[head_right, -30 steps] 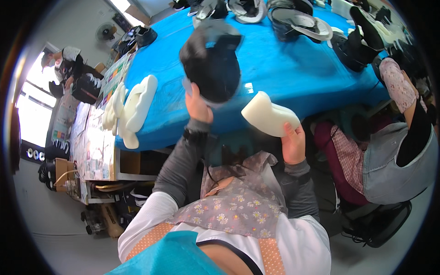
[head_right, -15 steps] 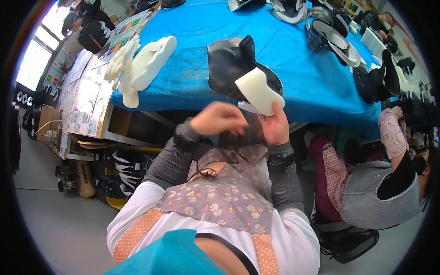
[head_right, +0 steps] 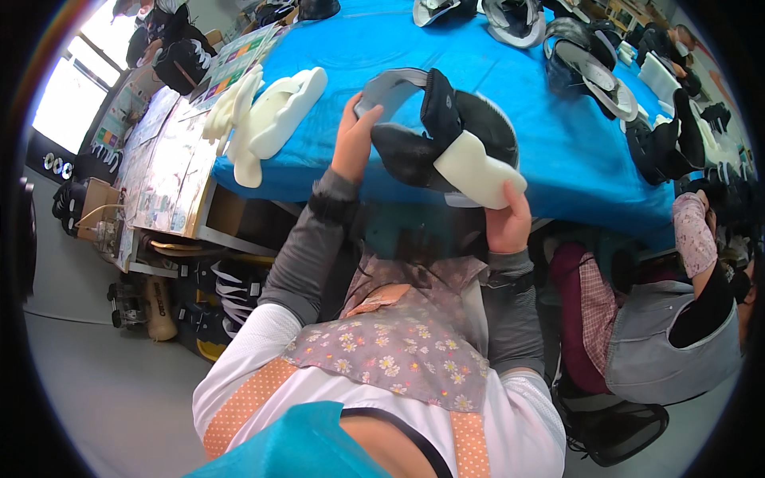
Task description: Manually assembling shoe components by inserting foam padding and preparing the shoe upper.
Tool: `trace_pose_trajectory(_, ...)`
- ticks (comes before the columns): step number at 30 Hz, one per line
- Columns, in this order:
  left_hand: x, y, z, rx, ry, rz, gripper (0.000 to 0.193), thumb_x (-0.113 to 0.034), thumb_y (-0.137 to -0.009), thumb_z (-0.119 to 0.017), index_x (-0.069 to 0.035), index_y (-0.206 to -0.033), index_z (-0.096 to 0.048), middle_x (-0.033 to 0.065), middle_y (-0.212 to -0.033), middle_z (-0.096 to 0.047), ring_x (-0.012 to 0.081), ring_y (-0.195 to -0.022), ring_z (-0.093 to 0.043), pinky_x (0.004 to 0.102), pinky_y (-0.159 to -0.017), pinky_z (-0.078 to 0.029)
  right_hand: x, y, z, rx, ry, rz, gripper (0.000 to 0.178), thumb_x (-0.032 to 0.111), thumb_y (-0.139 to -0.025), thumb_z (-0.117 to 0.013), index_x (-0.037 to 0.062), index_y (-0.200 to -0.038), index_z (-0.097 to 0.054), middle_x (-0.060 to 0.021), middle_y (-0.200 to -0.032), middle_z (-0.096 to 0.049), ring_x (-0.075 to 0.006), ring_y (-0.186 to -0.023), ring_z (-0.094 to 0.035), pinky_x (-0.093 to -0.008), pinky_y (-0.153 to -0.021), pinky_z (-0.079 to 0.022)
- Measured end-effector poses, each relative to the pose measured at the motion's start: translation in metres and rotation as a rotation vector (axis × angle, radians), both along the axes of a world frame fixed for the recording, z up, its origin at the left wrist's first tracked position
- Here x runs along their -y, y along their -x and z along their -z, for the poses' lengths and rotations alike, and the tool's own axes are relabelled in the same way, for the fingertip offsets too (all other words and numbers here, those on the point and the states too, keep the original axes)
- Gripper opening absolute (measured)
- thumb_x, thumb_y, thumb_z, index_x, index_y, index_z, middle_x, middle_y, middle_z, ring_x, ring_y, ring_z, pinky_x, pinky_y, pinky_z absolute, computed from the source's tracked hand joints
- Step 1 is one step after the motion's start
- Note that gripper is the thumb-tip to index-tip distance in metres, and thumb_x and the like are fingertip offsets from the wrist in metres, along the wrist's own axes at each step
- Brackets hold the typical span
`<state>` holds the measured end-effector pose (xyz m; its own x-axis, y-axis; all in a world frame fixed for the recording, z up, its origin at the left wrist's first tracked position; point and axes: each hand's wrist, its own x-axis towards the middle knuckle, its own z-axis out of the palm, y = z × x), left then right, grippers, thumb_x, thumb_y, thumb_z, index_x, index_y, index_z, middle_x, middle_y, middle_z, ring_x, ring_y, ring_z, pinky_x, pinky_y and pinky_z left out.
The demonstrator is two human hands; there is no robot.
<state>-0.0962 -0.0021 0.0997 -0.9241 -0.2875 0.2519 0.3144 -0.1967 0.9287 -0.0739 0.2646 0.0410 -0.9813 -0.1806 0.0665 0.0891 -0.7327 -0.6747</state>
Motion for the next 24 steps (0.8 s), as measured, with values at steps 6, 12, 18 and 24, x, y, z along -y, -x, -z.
trace_pose_trajectory(6,0.004,-0.031,0.049,-0.031,0.036,-0.255,0.057,-0.016,-0.089,-0.06,0.008,-0.134,-0.035,0.0173,-0.125,-0.05,0.021,-0.112,-0.049,0.0313,-0.097,-0.039,0.014,0.014,-0.017,0.245,-0.239,0.133,0.036,0.027,-0.093,-0.059,0.0055,-0.121,-0.054,-0.0058,-0.12,-0.058,-0.0189,-0.111,-0.054,-0.0356,-0.095,-0.038)
trace_pose_trajectory(12,-0.009,-0.044,0.073,-0.149,0.125,-0.341,0.058,-0.013,-0.087,-0.058,0.006,-0.136,-0.034,0.0197,-0.126,-0.048,0.0249,-0.116,-0.047,0.034,-0.101,-0.036,0.063,0.001,-0.09,-0.357,0.048,0.301,0.034,0.017,-0.094,-0.059,0.0,-0.122,-0.051,-0.0109,-0.121,-0.057,-0.02,-0.112,-0.054,-0.0348,-0.097,-0.042)
trace_pose_trajectory(18,-0.004,-0.05,0.079,-0.196,0.371,-0.265,0.054,-0.014,-0.089,-0.056,0.006,-0.134,-0.035,0.0213,-0.129,-0.047,0.0304,-0.12,-0.047,0.0381,-0.103,-0.034,0.139,-0.008,-0.128,-0.621,-0.368,-0.391,0.038,0.012,-0.092,-0.061,-0.0003,-0.125,-0.049,-0.0044,-0.114,-0.058,-0.0111,-0.104,-0.054,-0.0259,-0.089,-0.043)
trace_pose_trajectory(24,-0.001,-0.047,0.095,-0.208,0.108,-0.208,0.049,-0.008,-0.09,-0.055,0.005,-0.134,-0.037,0.0178,-0.13,-0.047,0.0262,-0.123,-0.045,0.0359,-0.102,-0.035,0.17,0.018,-0.099,-0.544,-0.574,-0.417,0.034,0.017,-0.09,-0.064,-0.0012,-0.118,-0.055,-0.006,-0.106,-0.062,-0.0117,-0.097,-0.057,-0.0265,-0.085,-0.045)
